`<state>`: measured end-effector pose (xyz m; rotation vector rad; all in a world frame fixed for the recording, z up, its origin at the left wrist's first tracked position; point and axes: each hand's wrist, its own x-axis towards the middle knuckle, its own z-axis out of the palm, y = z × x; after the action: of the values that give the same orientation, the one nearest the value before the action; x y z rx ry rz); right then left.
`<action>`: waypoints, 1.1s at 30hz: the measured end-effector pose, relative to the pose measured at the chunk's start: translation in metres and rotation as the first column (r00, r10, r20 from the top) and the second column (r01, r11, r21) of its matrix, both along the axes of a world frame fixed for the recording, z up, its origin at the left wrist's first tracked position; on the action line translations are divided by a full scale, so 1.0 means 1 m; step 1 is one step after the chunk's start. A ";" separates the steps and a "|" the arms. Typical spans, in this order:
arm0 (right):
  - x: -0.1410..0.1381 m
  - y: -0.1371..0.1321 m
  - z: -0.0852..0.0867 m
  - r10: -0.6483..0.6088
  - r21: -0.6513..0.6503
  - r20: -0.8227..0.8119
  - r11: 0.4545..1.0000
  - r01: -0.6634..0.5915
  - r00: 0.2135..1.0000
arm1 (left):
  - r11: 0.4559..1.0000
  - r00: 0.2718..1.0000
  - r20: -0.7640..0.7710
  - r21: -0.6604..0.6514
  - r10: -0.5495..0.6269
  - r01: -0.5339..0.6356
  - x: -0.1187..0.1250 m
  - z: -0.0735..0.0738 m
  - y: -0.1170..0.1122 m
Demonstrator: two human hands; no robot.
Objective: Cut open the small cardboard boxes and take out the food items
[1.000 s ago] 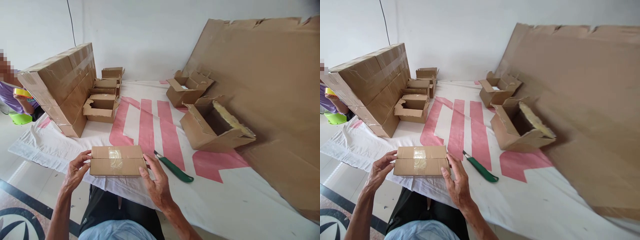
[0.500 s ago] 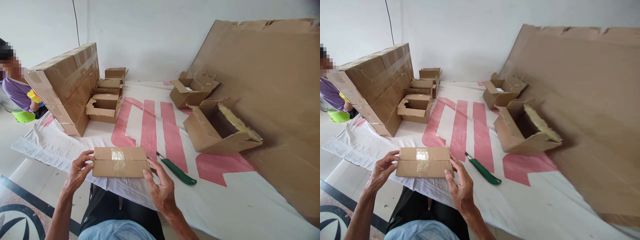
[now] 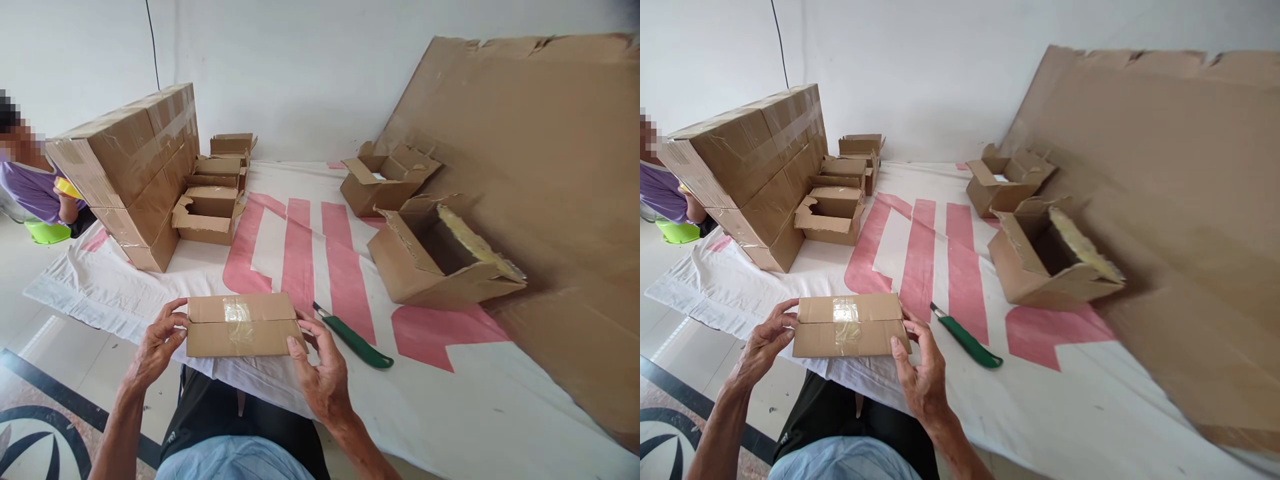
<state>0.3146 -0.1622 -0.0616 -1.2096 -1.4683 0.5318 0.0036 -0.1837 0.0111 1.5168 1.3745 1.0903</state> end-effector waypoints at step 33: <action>-0.001 0.001 0.000 -0.051 -0.078 -0.011 0.996 0.050 0.999 | 0.994 0.986 -0.128 0.041 0.108 -0.104 0.022 -0.004 -0.001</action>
<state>0.3131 -0.1613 -0.0611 -1.2984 -1.4137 0.5663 0.0256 -0.1842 0.0069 1.5780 1.5485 1.1004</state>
